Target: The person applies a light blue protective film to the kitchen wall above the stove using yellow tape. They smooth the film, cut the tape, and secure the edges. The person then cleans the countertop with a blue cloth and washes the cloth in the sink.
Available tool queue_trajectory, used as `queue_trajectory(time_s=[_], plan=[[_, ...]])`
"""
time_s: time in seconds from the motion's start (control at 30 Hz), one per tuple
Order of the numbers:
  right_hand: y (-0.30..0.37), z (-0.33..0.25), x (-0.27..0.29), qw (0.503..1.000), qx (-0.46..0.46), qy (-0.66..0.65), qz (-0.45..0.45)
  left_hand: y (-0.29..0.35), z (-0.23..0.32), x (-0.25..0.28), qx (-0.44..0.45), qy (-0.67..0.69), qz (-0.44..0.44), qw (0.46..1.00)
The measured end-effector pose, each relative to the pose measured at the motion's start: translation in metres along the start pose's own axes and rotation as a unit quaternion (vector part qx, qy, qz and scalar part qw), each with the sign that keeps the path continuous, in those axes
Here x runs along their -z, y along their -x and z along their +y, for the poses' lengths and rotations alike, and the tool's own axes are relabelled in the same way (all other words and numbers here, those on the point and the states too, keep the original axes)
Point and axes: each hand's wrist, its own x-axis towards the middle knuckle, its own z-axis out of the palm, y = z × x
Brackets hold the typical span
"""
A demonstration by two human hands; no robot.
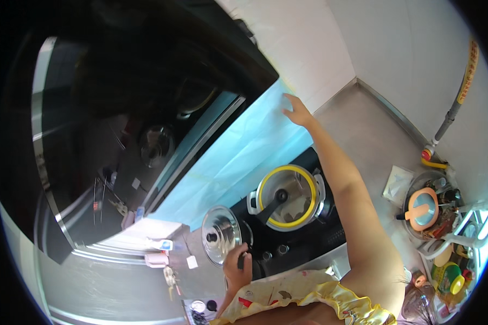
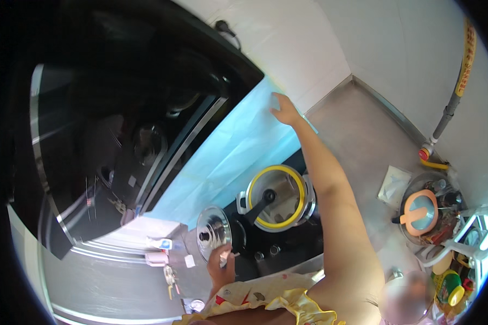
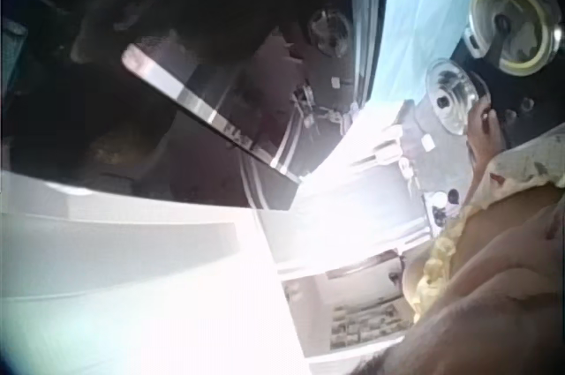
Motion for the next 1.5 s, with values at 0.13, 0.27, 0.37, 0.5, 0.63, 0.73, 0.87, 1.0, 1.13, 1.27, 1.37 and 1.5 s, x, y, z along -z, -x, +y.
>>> queue_trajectory(time_s=[0.13, 0.27, 0.37, 0.5, 0.63, 0.73, 0.87, 1.0, 1.13, 1.27, 1.37, 1.5], plan=[[0.095, -0.055, 0.06, 0.974, -0.16, -0.148, -0.064, 0.031, -0.029, 0.03, 0.044, 0.04, 0.036, 0.998], [0.2, -0.139, 0.159, 0.948, -0.246, -0.196, 0.049, 0.063, -0.064, 0.054, 0.027, 0.079, 0.039, 0.996], [0.29, -0.175, 0.224, 0.931, -0.348, -0.08, 0.072, 0.092, -0.079, 0.064, 0.192, 0.233, -0.003, 0.953], [0.393, -0.188, 0.297, 0.927, -0.331, 0.039, 0.173, 0.105, -0.091, 0.075, -0.029, 0.185, 0.108, 0.976], [0.478, -0.226, 0.338, 0.911, -0.235, 0.324, 0.104, 0.155, -0.123, 0.089, 0.015, 0.269, -0.028, 0.963], [0.523, -0.244, 0.352, 0.876, -0.156, 0.455, -0.041, 0.19, -0.14, 0.096, 0.018, 0.287, -0.044, 0.957], [0.558, -0.243, 0.367, 0.819, -0.187, 0.503, -0.203, 0.217, -0.137, 0.118, -0.006, 0.303, -0.014, 0.953], [0.539, -0.248, 0.343, 0.748, -0.261, 0.539, -0.286, 0.249, -0.159, 0.144, -0.01, 0.273, -0.032, 0.961], [0.527, -0.224, 0.336, 0.783, -0.133, 0.58, -0.179, 0.26, -0.156, 0.147, 0.009, 0.265, 0.075, 0.961], [0.478, -0.309, 0.281, 0.929, -0.351, 0.033, -0.117, 0.266, -0.158, 0.149, 0.062, 0.277, 0.119, 0.951], [0.433, -0.427, 0.256, 0.935, -0.218, -0.188, -0.208, 0.255, -0.154, 0.123, 0.093, 0.4, 0.099, 0.906], [0.406, -0.512, 0.255, 0.942, 0.027, -0.18, -0.281, 0.212, -0.102, 0.141, -0.018, 0.447, 0.061, 0.892]])
